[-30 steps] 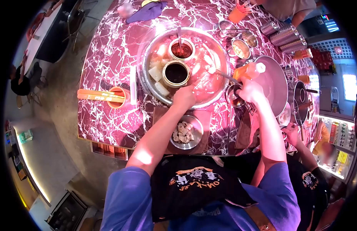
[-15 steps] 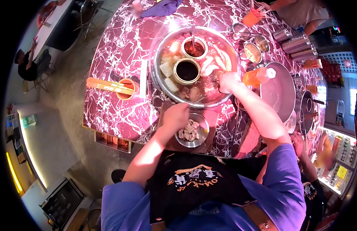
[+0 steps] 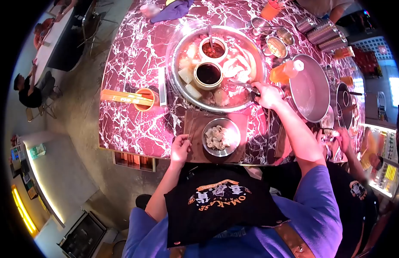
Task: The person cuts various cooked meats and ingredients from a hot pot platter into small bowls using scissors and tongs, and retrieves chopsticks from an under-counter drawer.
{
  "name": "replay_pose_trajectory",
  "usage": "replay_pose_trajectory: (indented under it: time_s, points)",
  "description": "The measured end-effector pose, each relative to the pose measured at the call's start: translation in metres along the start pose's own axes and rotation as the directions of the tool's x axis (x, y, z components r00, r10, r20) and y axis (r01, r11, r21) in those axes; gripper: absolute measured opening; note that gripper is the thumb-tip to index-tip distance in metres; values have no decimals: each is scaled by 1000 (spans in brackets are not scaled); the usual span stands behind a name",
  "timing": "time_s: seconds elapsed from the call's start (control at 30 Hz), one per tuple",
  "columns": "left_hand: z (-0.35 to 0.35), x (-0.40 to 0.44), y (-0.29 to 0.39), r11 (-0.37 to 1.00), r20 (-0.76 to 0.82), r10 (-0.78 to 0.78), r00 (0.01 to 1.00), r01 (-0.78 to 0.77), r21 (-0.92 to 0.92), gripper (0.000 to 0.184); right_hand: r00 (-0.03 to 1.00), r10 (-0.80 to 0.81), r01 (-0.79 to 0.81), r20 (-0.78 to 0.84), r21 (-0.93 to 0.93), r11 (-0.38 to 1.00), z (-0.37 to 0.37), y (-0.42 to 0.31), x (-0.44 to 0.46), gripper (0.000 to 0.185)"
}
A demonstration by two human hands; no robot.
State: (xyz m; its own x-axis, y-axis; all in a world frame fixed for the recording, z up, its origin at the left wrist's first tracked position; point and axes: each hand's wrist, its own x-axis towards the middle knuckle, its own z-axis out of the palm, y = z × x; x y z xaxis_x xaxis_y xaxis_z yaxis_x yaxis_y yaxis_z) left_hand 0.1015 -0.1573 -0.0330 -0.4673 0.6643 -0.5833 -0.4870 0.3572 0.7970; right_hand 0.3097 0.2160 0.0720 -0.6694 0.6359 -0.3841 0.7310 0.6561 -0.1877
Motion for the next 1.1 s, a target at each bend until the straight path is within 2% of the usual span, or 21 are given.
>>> replay_pose_trajectory:
  time_s: [0.03,0.17,0.23,0.27,0.33,0.4,0.47,0.53,0.6,0.7,0.8,0.83,0.9,1.0,1.03,1.1]
  points:
    - [-2,2,0,1000,33,10,999,-10,5,20,999,5,-4,-41,24,1000,2,-2,-4,55]
    - [-23,9,15,997,96,4,995,-11,78,19,989,143,-141,-27,79,987,-10,-22,-12,52]
    - [-38,8,18,996,102,2,995,-11,84,19,974,224,-220,42,-87,972,-31,-47,-11,43]
    - [-45,9,20,996,100,4,995,-13,88,18,974,225,-221,35,-88,971,-29,-55,0,43]
    - [-54,5,21,989,103,33,994,-47,140,18,968,228,-185,106,-316,931,-14,-66,28,48]
    - [-60,-1,18,977,80,45,996,-60,206,18,949,263,-200,173,-313,929,4,-80,59,40]
    - [-63,-7,14,974,81,45,996,-62,220,19,960,236,-186,151,-289,939,7,-82,62,34]
    - [-63,-13,7,989,41,25,999,-31,146,19,968,231,-215,95,-153,965,11,-72,58,36]
    - [-64,-17,-2,994,25,4,1000,-7,105,20,971,232,-224,52,-130,966,18,-59,46,40]
    - [-58,-21,-7,993,10,20,1000,-21,120,17,961,274,-275,26,53,960,20,-46,34,48]
    - [-54,-21,-11,997,50,81,995,-81,4,17,960,278,-261,-47,224,939,37,-23,30,49]
    - [-51,-19,-13,996,49,82,995,-83,16,17,960,277,-259,-47,236,937,36,-21,28,49]
    - [-43,-15,-18,998,-15,40,999,-40,38,16,958,283,-237,-54,413,879,33,-17,24,48]
    - [-28,-13,-15,998,7,39,999,-39,45,17,957,283,-202,-68,546,813,48,0,31,40]
    - [-24,-14,-11,997,4,28,1000,-29,67,18,953,298,-208,-57,590,780,44,-3,27,32]
    - [-18,-11,-6,995,25,35,999,-37,93,18,958,283,-177,-53,668,723,60,10,33,30]
